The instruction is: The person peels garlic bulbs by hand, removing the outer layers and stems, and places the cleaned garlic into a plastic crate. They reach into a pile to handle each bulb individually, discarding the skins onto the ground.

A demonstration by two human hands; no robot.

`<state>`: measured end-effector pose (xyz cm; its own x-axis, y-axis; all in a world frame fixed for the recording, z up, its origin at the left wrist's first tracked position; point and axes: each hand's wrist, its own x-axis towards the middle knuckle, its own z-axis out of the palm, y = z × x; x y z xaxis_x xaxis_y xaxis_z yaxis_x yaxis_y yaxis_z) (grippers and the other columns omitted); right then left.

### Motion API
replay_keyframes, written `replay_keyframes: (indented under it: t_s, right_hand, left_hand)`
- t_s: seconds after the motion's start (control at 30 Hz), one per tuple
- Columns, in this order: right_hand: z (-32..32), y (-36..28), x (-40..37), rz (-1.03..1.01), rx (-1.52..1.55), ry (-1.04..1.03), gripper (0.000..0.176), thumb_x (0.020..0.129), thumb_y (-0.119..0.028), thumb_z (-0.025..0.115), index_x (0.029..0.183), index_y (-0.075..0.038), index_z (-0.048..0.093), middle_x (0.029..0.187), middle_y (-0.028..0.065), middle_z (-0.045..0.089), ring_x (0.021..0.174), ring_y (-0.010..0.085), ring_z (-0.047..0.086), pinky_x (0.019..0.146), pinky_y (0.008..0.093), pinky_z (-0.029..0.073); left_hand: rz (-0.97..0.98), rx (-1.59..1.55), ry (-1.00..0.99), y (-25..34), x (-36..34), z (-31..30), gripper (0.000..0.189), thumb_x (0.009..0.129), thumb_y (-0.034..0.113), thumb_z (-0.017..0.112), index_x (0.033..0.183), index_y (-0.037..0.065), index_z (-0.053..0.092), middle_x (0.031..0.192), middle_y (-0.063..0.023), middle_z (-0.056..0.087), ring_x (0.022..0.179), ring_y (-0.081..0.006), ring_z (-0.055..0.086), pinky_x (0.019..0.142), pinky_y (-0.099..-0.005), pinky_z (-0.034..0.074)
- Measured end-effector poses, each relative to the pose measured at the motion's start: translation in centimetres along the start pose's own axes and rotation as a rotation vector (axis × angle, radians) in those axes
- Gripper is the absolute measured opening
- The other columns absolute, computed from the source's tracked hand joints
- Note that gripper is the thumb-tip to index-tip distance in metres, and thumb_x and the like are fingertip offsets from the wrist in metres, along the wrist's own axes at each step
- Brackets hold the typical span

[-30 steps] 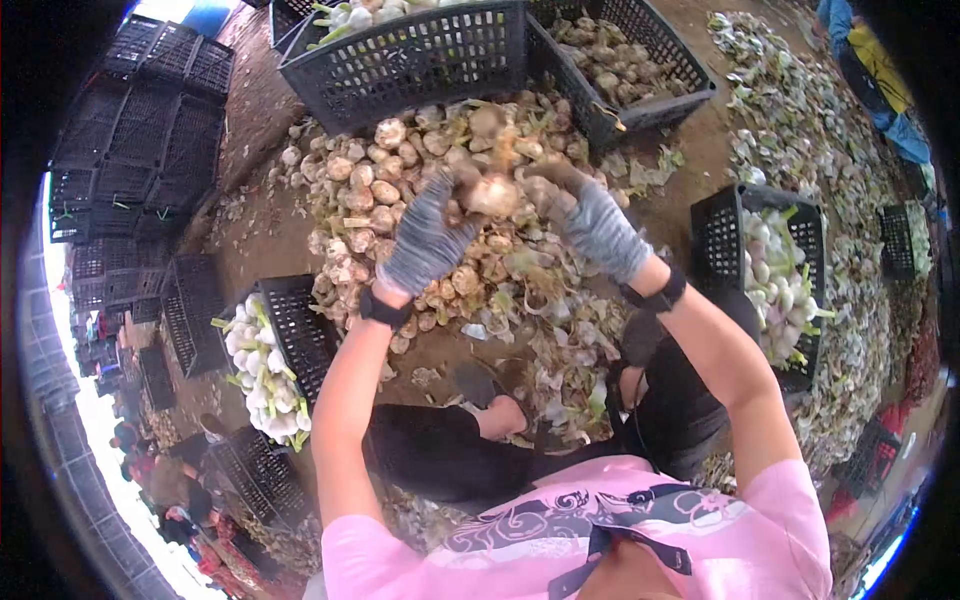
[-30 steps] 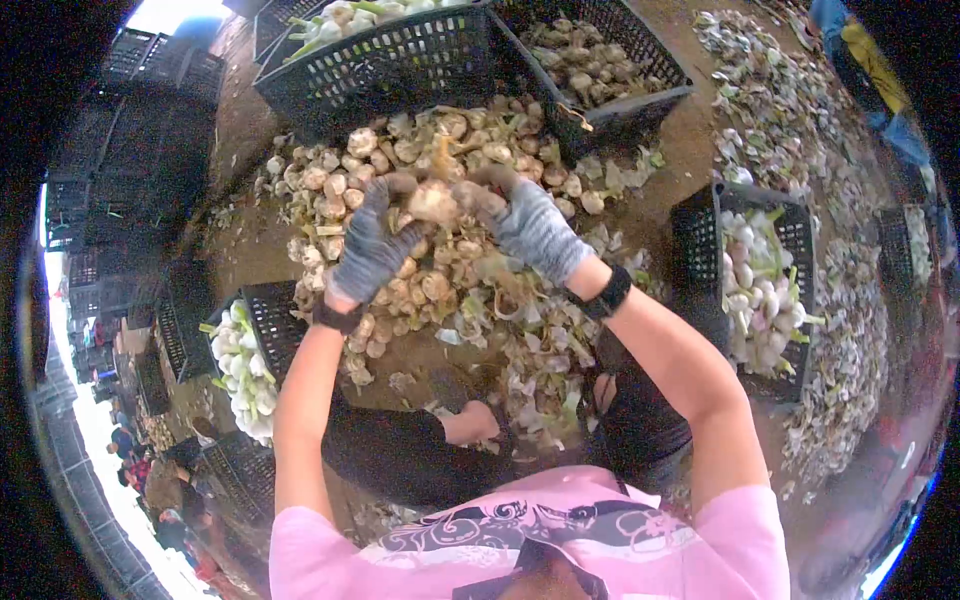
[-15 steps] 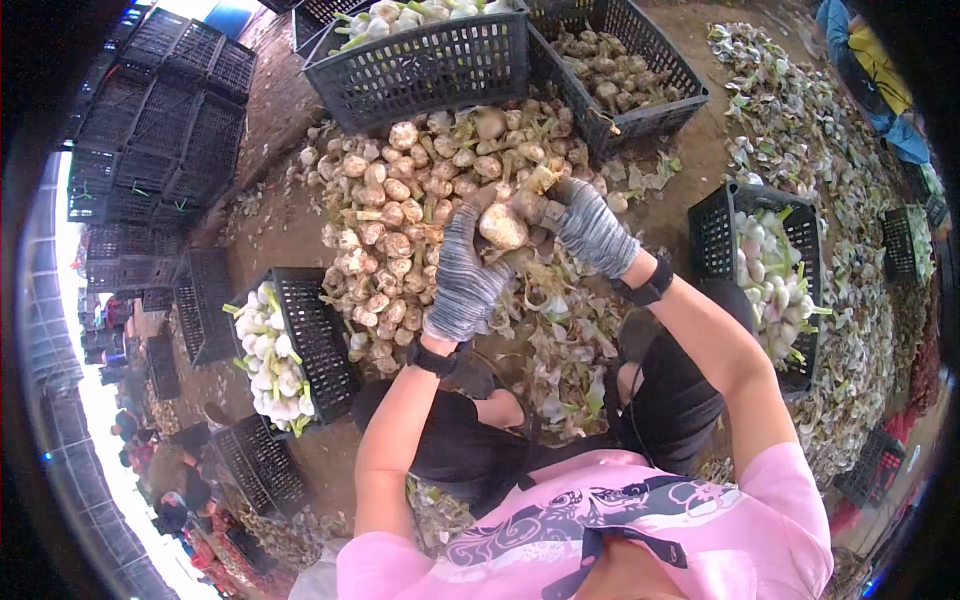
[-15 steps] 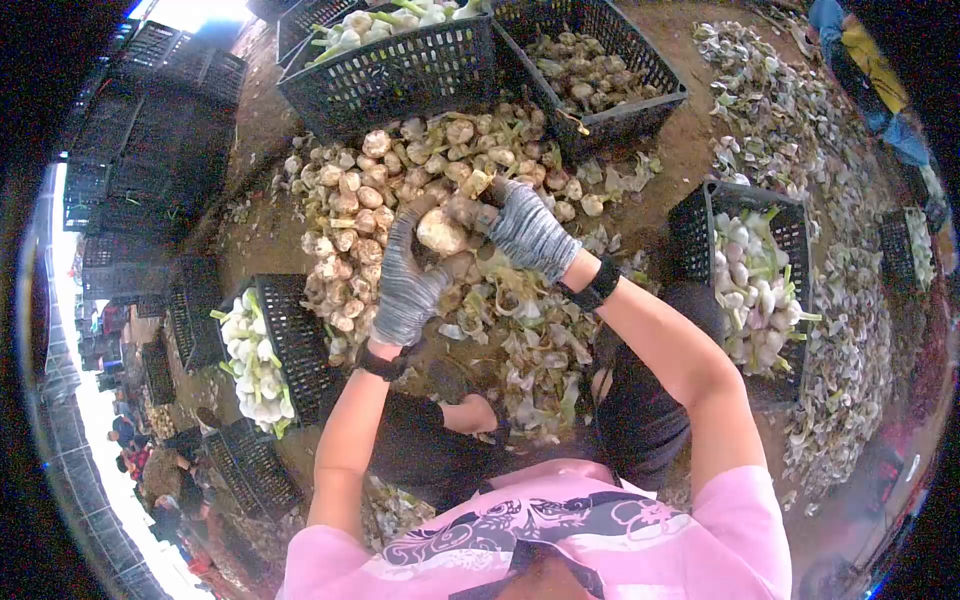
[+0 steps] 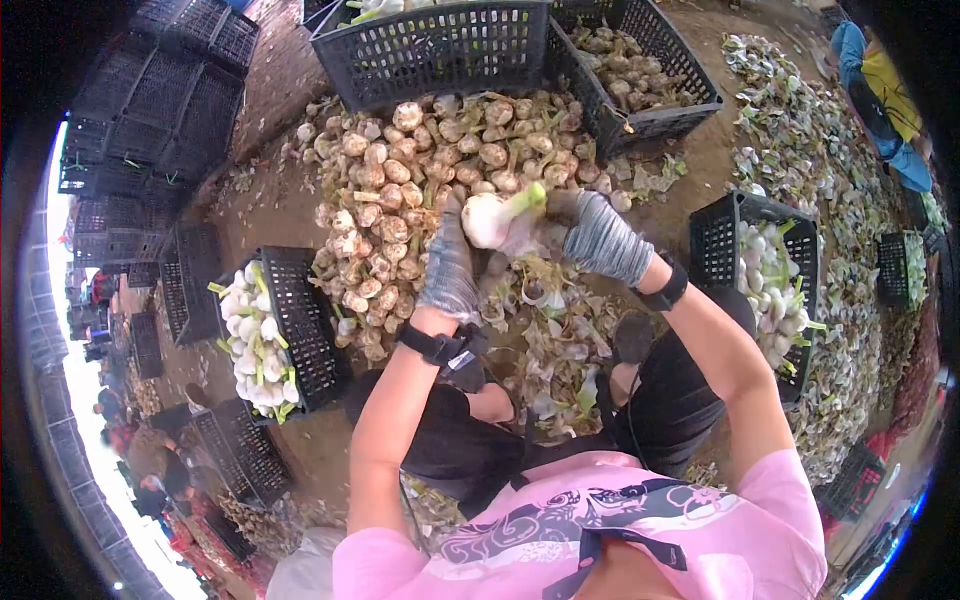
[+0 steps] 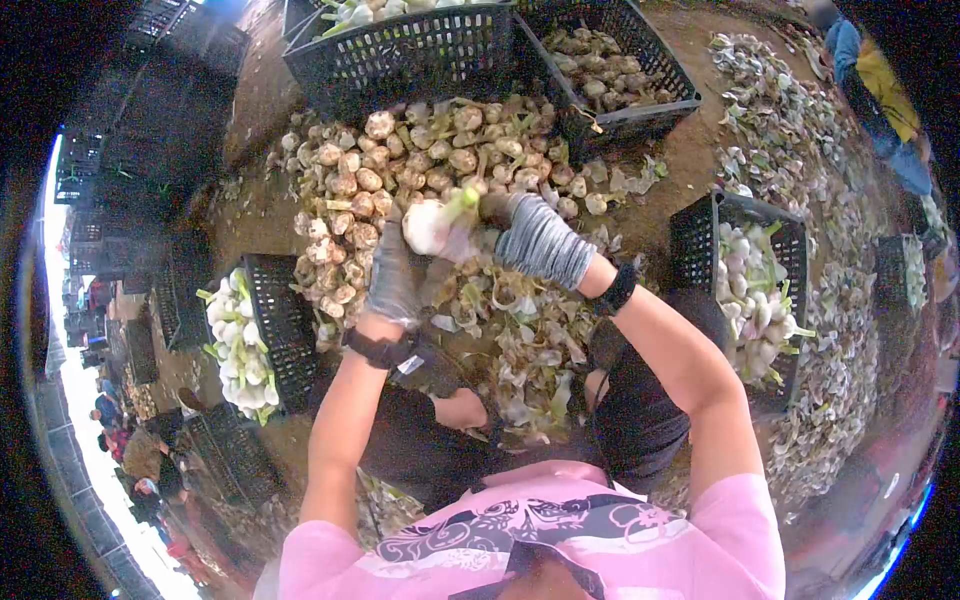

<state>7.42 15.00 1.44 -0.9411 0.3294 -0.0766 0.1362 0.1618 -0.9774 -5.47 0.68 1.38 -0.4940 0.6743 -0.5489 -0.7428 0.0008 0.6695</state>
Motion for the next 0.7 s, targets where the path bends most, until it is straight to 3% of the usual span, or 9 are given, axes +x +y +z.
replay_keyframes:
  t_s: [0.07,0.1,0.27,0.33,0.4,0.47,0.53,0.6,0.7]
  right_hand:
    - [0.8,-1.3,-0.6,-0.149,-0.368,0.021,0.021,0.076,-0.012,0.059,0.094,-0.001,0.061,0.074,0.0082,0.065,0.064,0.0176,0.061,0.063,0.0321,0.050]
    - [1.2,-0.7,-0.7,-0.125,-0.282,-0.001,0.021,0.076,-0.013,0.060,0.093,0.000,0.062,0.080,0.0091,0.066,0.068,0.0174,0.062,0.066,0.0310,0.050]
    - [1.5,-0.7,-1.1,0.023,0.258,-0.038,0.026,0.076,-0.012,0.059,0.098,0.003,0.060,0.080,0.0097,0.065,0.071,0.0150,0.060,0.067,0.0288,0.049]
    - [0.7,-0.5,-0.8,0.228,0.382,0.011,0.027,0.077,-0.009,0.055,0.101,0.004,0.058,0.080,0.0094,0.064,0.075,0.0151,0.058,0.070,0.0282,0.048]
    - [1.1,1.2,-0.5,0.160,0.254,0.072,0.027,0.080,-0.008,0.052,0.103,0.005,0.056,0.082,0.0079,0.063,0.074,0.0160,0.058,0.069,0.0287,0.048]
    - [1.9,0.2,-1.0,-0.170,0.083,0.271,0.029,0.081,-0.009,0.050,0.105,0.005,0.054,0.088,0.0103,0.061,0.078,0.0160,0.057,0.070,0.0288,0.047]
    - [1.2,0.8,-1.1,-0.221,-0.092,0.257,0.032,0.080,-0.007,0.050,0.109,0.005,0.052,0.093,0.0109,0.060,0.083,0.0157,0.055,0.074,0.0287,0.046]
    - [0.5,0.6,-1.0,0.250,0.539,0.103,0.030,0.079,-0.008,0.052,0.107,0.003,0.054,0.093,0.0079,0.059,0.083,0.0133,0.053,0.075,0.0262,0.045]
    - [0.2,3.8,0.1,0.089,0.539,0.205,0.021,0.083,-0.012,0.049,0.096,0.001,0.059,0.081,0.0025,0.060,0.071,0.0092,0.055,0.064,0.0247,0.048]
  left_hand:
    - [-0.329,-0.136,-0.490,-0.6,3.3,-6.0,0.052,0.086,0.055,0.041,0.107,0.010,0.057,0.091,-0.0083,0.064,0.076,-0.0166,0.062,0.059,-0.0275,0.052]
    - [-0.140,0.125,0.067,-0.5,1.1,-1.3,0.056,0.086,0.057,0.040,0.102,0.008,0.059,0.082,-0.0078,0.065,0.067,-0.0178,0.062,0.058,-0.0295,0.053]
    - [-0.277,0.115,-0.049,-2.1,2.3,-2.8,0.060,0.087,0.059,0.034,0.103,0.006,0.060,0.094,-0.0061,0.064,0.077,-0.0167,0.060,0.064,-0.0267,0.049]
    - [0.461,0.401,-0.018,-2.5,1.8,-1.4,0.057,0.087,0.055,0.042,0.105,0.004,0.058,0.093,-0.0048,0.062,0.077,-0.0169,0.057,0.067,-0.0251,0.046]
    - [0.647,0.690,0.101,-0.4,0.0,-0.1,0.045,0.085,0.043,0.056,0.104,0.002,0.059,0.088,-0.0040,0.060,0.077,-0.0148,0.054,0.068,-0.0256,0.044]
    - [1.043,1.098,-0.066,0.4,-0.9,1.2,0.037,0.080,0.033,0.065,0.100,0.002,0.060,0.081,-0.0034,0.058,0.077,-0.0125,0.053,0.069,-0.0280,0.044]
    - [0.798,1.172,-0.149,0.6,-1.5,1.2,0.030,0.075,0.023,0.071,0.094,0.002,0.061,0.080,-0.0035,0.059,0.074,-0.0113,0.053,0.066,-0.0270,0.045]
    - [0.413,0.858,-0.194,0.1,-0.7,0.3,0.032,0.076,0.019,0.070,0.101,0.001,0.059,0.084,-0.0034,0.059,0.078,-0.0107,0.055,0.069,-0.0255,0.046]
    - [0.459,0.775,-0.228,-0.5,0.3,-0.9,0.023,0.076,0.016,0.069,0.094,0.003,0.061,0.077,-0.0019,0.060,0.068,-0.0087,0.054,0.062,-0.0251,0.046]
